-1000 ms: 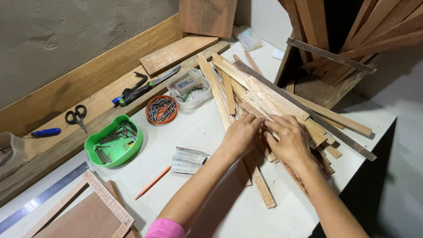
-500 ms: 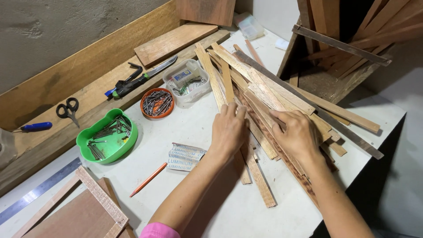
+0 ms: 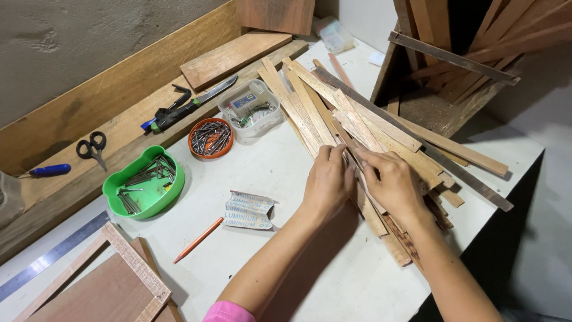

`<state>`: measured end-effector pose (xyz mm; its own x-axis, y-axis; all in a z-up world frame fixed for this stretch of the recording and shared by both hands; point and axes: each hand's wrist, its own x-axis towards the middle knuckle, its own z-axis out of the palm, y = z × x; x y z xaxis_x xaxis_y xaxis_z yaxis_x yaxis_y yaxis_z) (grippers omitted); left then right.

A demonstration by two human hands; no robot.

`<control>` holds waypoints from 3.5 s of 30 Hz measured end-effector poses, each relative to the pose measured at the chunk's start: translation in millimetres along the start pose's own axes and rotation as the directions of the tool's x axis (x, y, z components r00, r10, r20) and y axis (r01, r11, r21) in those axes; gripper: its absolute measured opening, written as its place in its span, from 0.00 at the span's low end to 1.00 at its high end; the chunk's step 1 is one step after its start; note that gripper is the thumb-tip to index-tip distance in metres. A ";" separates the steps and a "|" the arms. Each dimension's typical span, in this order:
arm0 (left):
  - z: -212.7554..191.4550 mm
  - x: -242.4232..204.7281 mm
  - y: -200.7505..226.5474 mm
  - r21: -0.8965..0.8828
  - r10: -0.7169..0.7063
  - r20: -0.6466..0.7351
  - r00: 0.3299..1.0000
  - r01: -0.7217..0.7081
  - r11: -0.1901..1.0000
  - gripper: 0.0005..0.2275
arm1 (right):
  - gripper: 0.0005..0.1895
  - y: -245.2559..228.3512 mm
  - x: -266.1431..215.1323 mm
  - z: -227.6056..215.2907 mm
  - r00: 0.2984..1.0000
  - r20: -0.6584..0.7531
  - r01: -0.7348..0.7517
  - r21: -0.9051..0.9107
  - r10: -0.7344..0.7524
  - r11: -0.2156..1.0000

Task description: The person sands thin wooden strips with a sanding block, then fits a plywood panel into a wooden frame on the workbench. They position a steel ruler along the frame edge and mark the wood with a pencil, then press the panel into place and pick up a hammer.

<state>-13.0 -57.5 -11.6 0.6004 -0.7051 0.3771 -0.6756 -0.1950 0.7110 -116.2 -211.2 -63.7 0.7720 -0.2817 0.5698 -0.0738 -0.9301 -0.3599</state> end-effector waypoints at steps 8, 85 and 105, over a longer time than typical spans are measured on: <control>11.1 19.5 -10.4 0.249 0.094 0.050 0.994 -0.104 0.963 0.17 | 0.21 15.5 15.6 -49.7 0.931 0.083 -0.311 -0.326 0.355 0.893; -210.1 -211.7 -23.5 0.574 -0.006 -0.319 0.948 0.198 0.794 0.06 | 0.18 -282.7 -25.3 9.6 0.954 0.221 0.182 0.118 -0.204 0.976; -278.0 -309.3 -31.5 0.608 -0.148 -0.350 0.925 0.345 0.715 0.24 | 0.18 -377.0 -38.0 27.9 0.861 0.249 0.378 0.271 -0.443 0.885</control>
<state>-58.5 356.2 14.3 0.8053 -0.3845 0.4512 -0.5361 -0.7973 0.2774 -100.2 156.7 29.7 0.8548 0.2286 0.4660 0.3971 -0.8661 -0.3036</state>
